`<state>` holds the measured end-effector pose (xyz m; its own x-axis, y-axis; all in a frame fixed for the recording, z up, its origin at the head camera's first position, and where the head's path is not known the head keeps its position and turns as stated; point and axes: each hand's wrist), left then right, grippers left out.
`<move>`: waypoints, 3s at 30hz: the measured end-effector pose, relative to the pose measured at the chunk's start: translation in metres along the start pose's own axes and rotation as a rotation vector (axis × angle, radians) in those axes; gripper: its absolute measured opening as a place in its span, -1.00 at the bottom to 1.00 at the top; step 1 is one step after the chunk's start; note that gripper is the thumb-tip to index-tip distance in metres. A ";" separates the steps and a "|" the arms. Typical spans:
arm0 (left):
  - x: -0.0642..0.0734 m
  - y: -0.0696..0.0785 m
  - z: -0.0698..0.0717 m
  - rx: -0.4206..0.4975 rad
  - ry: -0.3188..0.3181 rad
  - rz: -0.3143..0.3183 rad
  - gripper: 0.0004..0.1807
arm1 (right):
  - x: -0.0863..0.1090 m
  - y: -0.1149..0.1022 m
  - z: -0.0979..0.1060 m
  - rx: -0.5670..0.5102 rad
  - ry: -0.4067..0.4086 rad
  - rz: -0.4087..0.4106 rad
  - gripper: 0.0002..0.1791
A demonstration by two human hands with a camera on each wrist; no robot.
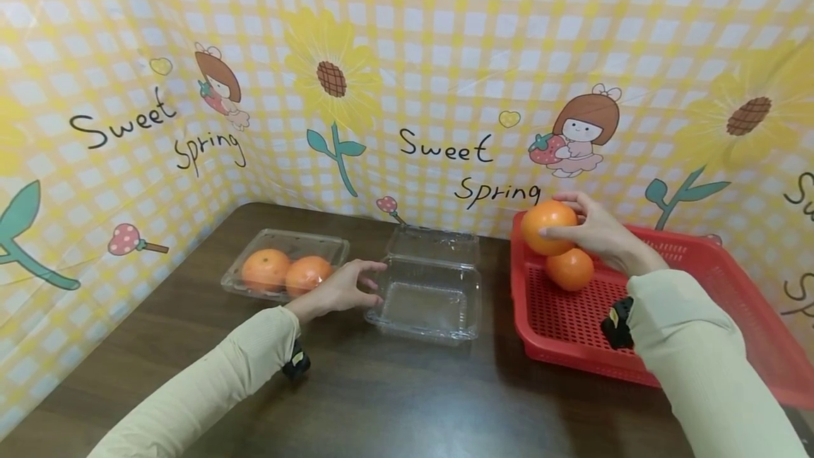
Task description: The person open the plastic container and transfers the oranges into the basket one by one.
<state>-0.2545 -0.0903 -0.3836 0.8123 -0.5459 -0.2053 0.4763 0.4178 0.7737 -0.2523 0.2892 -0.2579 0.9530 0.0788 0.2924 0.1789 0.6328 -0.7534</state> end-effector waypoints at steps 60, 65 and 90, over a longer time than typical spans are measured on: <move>-0.001 0.001 0.001 0.006 -0.016 0.006 -0.33 | -0.022 0.045 -0.005 0.069 -0.242 -0.209 -0.25; -0.001 0.001 0.000 0.010 -0.010 0.016 -0.33 | -0.019 0.038 0.000 0.083 -0.150 -0.196 -0.21; -0.001 -0.008 0.002 -0.031 -0.037 -0.063 -0.36 | -0.004 -0.007 -0.031 0.044 0.034 0.021 -0.37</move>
<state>-0.2599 -0.0943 -0.3879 0.7679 -0.5977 -0.2302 0.5365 0.4039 0.7409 -0.2497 0.2605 -0.2722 0.9644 0.0665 0.2559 0.1485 0.6646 -0.7323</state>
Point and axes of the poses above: each hand's wrist, its own x-axis away from the middle knuckle, its own z-axis out of the back of the hand, y = z × x, and after that the axes turned 15 degrees about -z, right-handed
